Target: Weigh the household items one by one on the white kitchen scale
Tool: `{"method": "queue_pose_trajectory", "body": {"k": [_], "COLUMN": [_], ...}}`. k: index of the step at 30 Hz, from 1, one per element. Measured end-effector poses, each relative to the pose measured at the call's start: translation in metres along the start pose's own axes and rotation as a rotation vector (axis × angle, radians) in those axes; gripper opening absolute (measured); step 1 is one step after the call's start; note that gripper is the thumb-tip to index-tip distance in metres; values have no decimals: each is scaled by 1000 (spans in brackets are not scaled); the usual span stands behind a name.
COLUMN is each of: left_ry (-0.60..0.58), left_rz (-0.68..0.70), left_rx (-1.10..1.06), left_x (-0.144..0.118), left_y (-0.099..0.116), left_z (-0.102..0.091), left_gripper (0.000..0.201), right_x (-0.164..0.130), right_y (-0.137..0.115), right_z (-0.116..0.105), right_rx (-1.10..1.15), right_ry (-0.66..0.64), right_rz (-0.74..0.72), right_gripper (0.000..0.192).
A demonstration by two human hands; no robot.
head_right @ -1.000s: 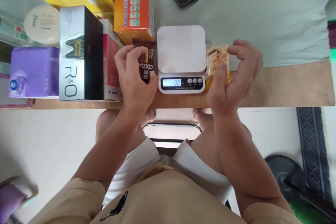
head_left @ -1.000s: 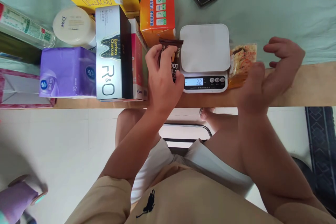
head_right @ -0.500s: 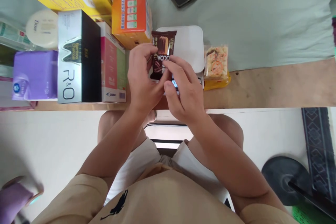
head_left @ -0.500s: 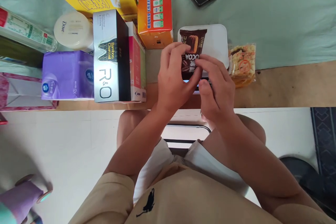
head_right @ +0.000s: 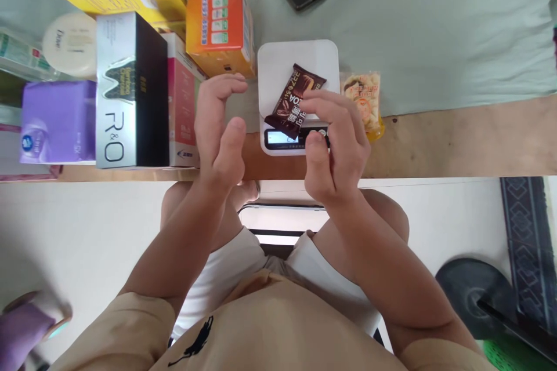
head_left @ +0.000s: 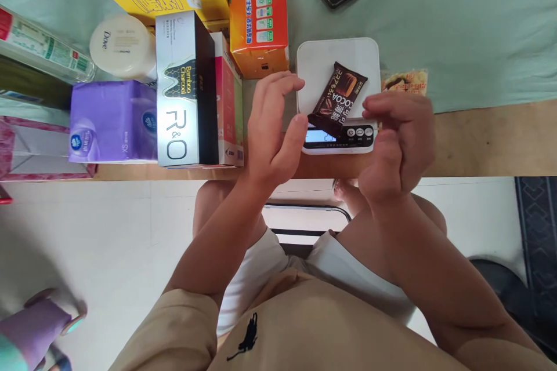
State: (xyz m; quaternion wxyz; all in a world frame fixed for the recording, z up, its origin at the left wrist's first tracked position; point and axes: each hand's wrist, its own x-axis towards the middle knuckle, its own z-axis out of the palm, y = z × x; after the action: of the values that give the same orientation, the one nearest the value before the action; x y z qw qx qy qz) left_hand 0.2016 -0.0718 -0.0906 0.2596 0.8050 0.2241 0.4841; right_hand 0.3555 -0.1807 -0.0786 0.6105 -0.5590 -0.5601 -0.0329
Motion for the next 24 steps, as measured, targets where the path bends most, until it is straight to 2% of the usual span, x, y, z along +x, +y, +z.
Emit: {"method": "queue_pose_trajectory", "body": {"k": [3,6,8,10,12,13,17,20,24], "left_ry": [37,48,53,49,39,34,28,24,26], "left_rz": [13,13,-6,-11,-14,-13,-61,-91,-89], "left_rx": [-36,-56,-51,-36,-20,-13,-11,-62,-88], "left_x": [2,3,2,2,1,1,1,1,1], "left_y": [6,7,6,5,5,5,9,12,12], "left_z": [0,1,1,1,1,1,-1,-2,-1], "left_gripper": [33,32,32,33,34,34,35,36,35], "right_x": [-2,-4,-5,-5,-4,-3,-1,-4,-7], "right_y": [-2,-7,-11,-14,-16,-17,-15,-13,-12], "right_z": [0,-3,-6,-9,-10,-11,-12,-14,-15], "right_rx": [4,47,81,60,-6,-42,-107,-111,-124], "right_ry": [58,53,-62,-255,-383,-402,-369,-324,-168], "right_rz": [46,158,283,403,446,442,445,487,480], "right_gripper": [24,22,27,39,51,54,60,58,52]}}
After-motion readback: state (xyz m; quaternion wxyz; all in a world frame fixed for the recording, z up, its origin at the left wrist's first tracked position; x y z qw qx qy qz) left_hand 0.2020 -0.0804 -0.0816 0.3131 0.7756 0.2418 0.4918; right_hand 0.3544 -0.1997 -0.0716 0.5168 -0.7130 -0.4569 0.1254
